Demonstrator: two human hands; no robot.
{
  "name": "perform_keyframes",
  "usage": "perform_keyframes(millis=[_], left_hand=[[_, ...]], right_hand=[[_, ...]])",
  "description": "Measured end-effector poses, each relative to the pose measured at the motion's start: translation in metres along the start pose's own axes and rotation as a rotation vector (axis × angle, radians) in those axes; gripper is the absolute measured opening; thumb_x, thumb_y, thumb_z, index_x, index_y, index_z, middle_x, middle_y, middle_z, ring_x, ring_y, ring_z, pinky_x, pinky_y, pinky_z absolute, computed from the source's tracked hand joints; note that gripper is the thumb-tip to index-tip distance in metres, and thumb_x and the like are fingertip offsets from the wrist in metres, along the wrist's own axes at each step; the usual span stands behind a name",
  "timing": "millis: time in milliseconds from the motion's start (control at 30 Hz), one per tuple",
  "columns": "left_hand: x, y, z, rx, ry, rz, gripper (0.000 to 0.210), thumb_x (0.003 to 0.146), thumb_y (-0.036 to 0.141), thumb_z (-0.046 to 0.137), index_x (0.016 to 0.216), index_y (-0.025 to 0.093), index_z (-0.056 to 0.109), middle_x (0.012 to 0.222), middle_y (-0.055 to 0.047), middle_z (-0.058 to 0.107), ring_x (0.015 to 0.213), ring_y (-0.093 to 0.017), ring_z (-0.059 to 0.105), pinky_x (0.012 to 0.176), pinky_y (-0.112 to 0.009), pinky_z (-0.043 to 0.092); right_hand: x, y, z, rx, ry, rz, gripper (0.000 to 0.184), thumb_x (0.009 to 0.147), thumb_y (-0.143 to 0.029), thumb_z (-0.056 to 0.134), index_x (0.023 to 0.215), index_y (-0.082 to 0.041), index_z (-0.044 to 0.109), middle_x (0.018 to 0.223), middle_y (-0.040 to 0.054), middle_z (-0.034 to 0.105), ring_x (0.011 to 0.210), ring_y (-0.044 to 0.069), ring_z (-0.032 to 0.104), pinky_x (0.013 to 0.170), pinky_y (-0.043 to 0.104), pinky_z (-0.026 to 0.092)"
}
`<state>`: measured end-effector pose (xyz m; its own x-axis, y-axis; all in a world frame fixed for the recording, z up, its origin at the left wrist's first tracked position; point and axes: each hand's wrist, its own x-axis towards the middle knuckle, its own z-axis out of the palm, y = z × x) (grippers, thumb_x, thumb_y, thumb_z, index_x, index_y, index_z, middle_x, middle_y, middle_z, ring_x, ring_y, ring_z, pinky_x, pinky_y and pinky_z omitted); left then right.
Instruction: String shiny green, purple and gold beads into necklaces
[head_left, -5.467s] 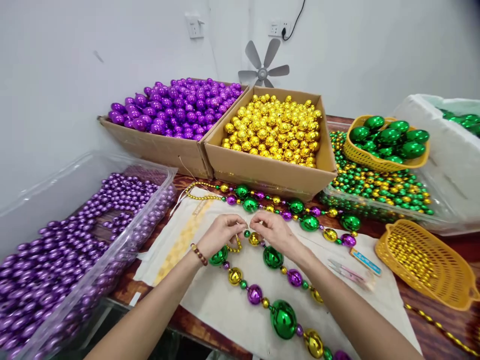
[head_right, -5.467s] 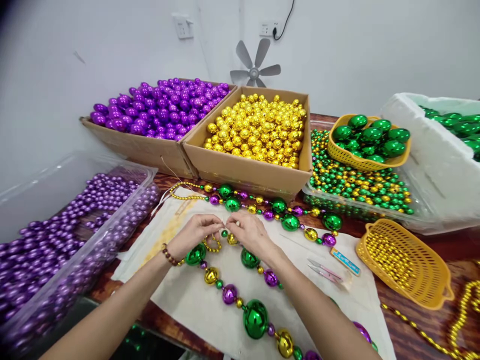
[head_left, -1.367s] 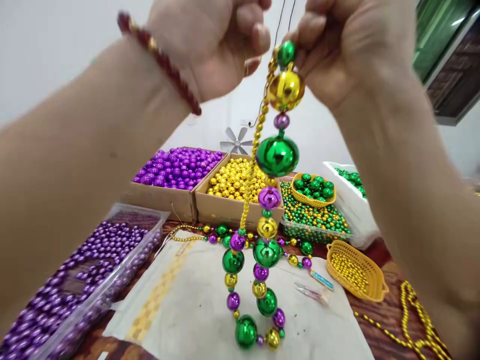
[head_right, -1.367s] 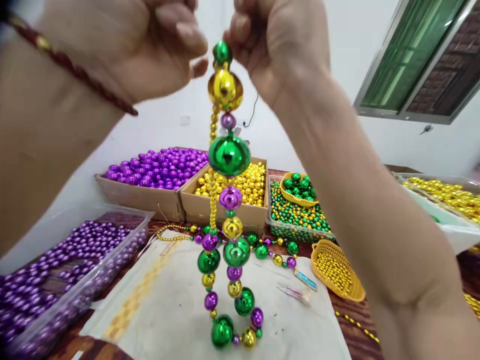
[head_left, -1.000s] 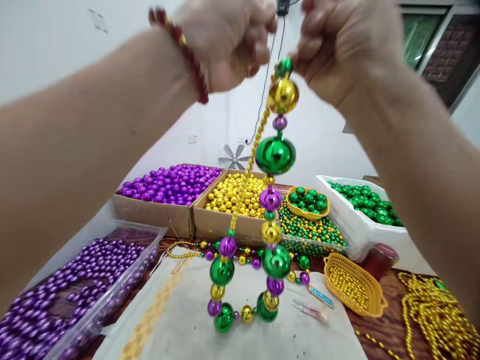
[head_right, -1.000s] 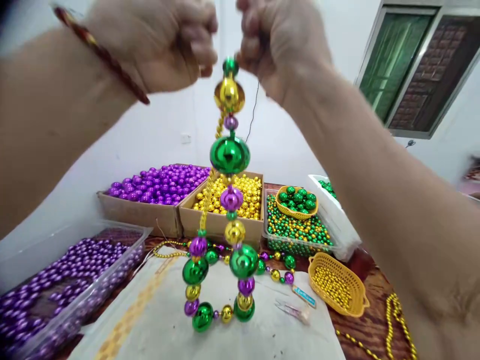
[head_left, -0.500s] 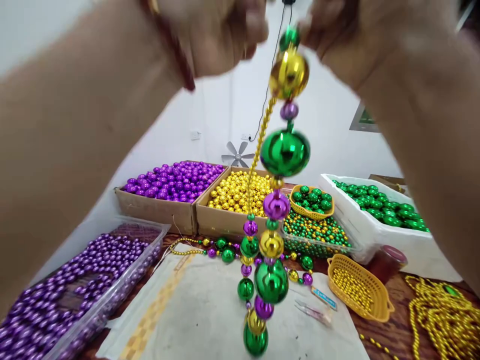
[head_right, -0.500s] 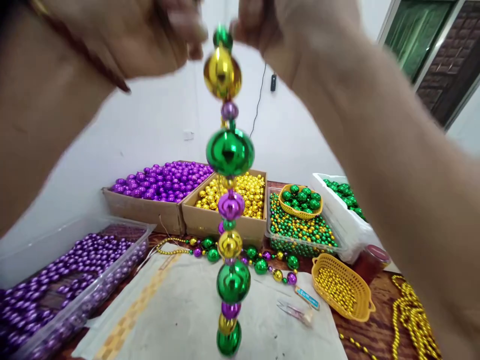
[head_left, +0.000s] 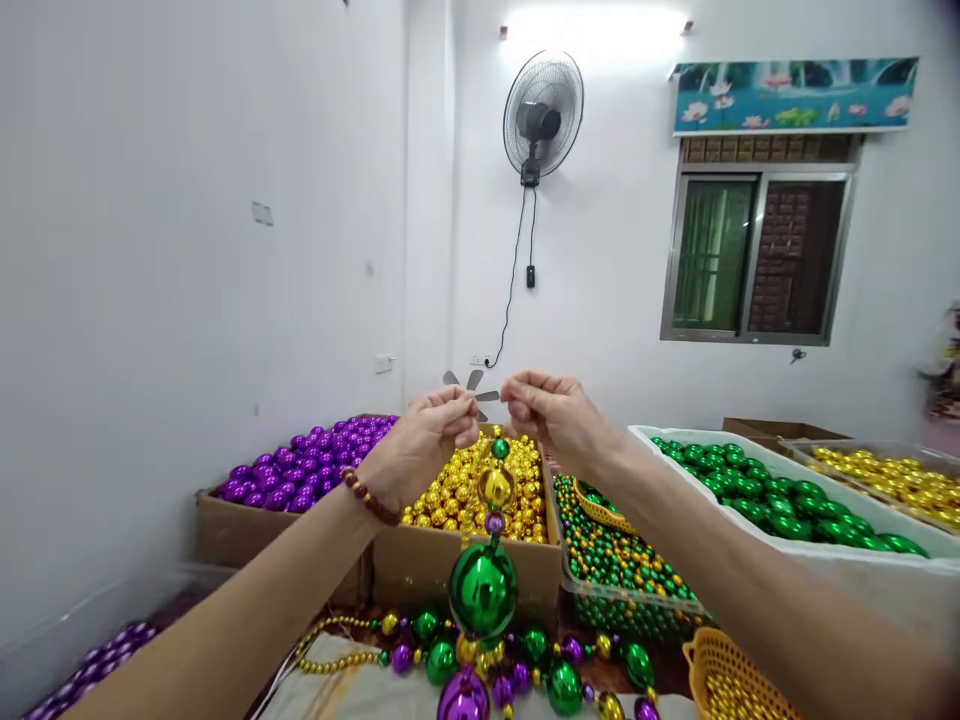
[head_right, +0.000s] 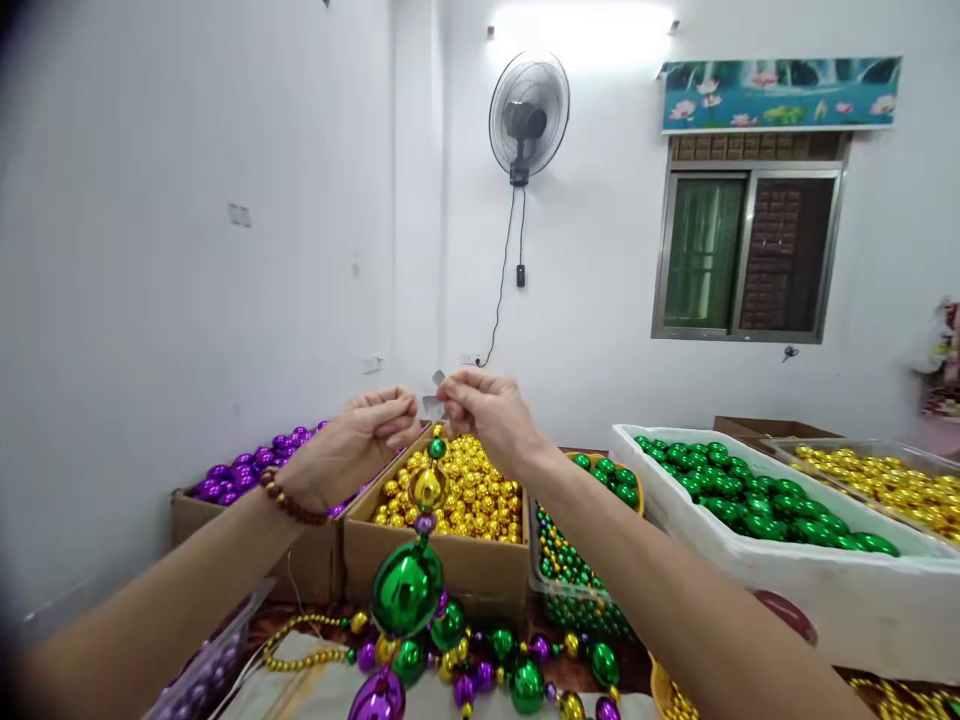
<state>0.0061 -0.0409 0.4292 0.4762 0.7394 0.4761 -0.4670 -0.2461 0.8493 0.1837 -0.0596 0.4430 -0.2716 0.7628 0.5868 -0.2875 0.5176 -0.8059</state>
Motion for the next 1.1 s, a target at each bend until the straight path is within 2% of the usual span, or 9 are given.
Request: perform_keyframes(millis=[67,200,333,567,767,833,933,1000,1100], left_hand=[[-0.002,-0.008,-0.001,-0.053,0.021,0.030,0.016,0.087,0.022,0.061,0.073,0.014,0.060,0.057,0.004,0.043,0.059,-0.008,0.048,0.066,-0.021,0.044],[0.001,-0.020,0.007,-0.095,0.074,0.167,0.017,0.089,0.027,0.057,0.076,0.017,0.060,0.070,-0.001,0.056,0.075,-0.013,0.054,0.081,-0.027,0.044],[0.004,-0.027,0.017,-0.067,0.079,0.238,0.018,0.089,0.028,0.057,0.074,0.018,0.060,0.069,0.000,0.056,0.075,-0.013,0.053,0.082,-0.027,0.043],[0.005,-0.027,0.018,0.054,0.107,0.271,0.018,0.088,0.027,0.058,0.072,0.019,0.059,0.067,0.001,0.057,0.073,-0.013,0.053,0.083,-0.028,0.042],[0.004,-0.025,0.014,0.144,0.100,0.331,0.019,0.089,0.028,0.057,0.072,0.019,0.060,0.074,-0.002,0.062,0.090,-0.017,0.055,0.090,-0.029,0.040],[0.002,-0.027,0.014,0.149,0.089,0.333,0.021,0.090,0.028,0.055,0.072,0.019,0.060,0.075,-0.002,0.062,0.088,-0.016,0.055,0.088,-0.030,0.040],[0.002,-0.031,0.015,0.165,0.071,0.283,0.022,0.090,0.031,0.056,0.072,0.019,0.060,0.075,-0.001,0.061,0.077,-0.014,0.054,0.078,-0.029,0.042],[0.006,-0.031,0.011,0.153,0.061,0.259,0.022,0.088,0.031,0.059,0.071,0.018,0.061,0.080,-0.002,0.063,0.075,-0.014,0.054,0.076,-0.029,0.043],[0.018,-0.033,-0.008,0.014,0.060,0.265,0.019,0.084,0.034,0.064,0.073,0.018,0.063,0.096,-0.005,0.067,0.088,-0.016,0.059,0.082,-0.031,0.046]], right_hand=[[-0.002,0.004,-0.003,-0.059,-0.010,0.045,0.021,0.082,-0.032,0.069,0.071,-0.015,0.063,0.055,-0.0052,0.049,0.046,0.004,0.040,0.052,0.022,0.040],[-0.008,0.000,-0.005,-0.264,-0.043,0.115,0.022,0.083,-0.032,0.067,0.070,-0.015,0.064,0.061,-0.0016,0.057,0.051,0.006,0.048,0.049,0.020,0.037],[-0.014,-0.003,0.000,-0.411,-0.068,0.138,0.021,0.086,-0.030,0.063,0.072,-0.015,0.066,0.061,-0.0006,0.060,0.051,0.007,0.049,0.049,0.020,0.039],[-0.014,0.004,-0.002,-0.456,-0.105,0.108,0.018,0.085,-0.029,0.063,0.074,-0.016,0.067,0.062,-0.0002,0.061,0.052,0.008,0.049,0.051,0.022,0.041],[-0.017,0.009,-0.001,-0.431,-0.014,0.126,0.018,0.084,-0.031,0.064,0.075,-0.015,0.067,0.062,0.0001,0.060,0.053,0.008,0.048,0.050,0.021,0.039],[-0.020,0.014,-0.001,-0.438,-0.016,0.152,0.018,0.084,-0.031,0.064,0.076,-0.015,0.067,0.062,-0.0001,0.059,0.052,0.008,0.048,0.050,0.022,0.038],[-0.023,0.021,-0.002,-0.460,-0.099,0.142,0.020,0.085,-0.032,0.063,0.073,-0.017,0.065,0.064,-0.0005,0.059,0.053,0.009,0.047,0.052,0.023,0.038],[-0.023,0.021,-0.003,-0.469,-0.131,0.123,0.020,0.086,-0.031,0.062,0.070,-0.018,0.062,0.063,-0.0012,0.058,0.054,0.009,0.047,0.052,0.023,0.038],[-0.022,0.013,-0.003,-0.449,-0.147,0.118,0.018,0.087,-0.027,0.060,0.072,-0.018,0.062,0.061,-0.0027,0.055,0.054,0.009,0.047,0.052,0.022,0.038]])
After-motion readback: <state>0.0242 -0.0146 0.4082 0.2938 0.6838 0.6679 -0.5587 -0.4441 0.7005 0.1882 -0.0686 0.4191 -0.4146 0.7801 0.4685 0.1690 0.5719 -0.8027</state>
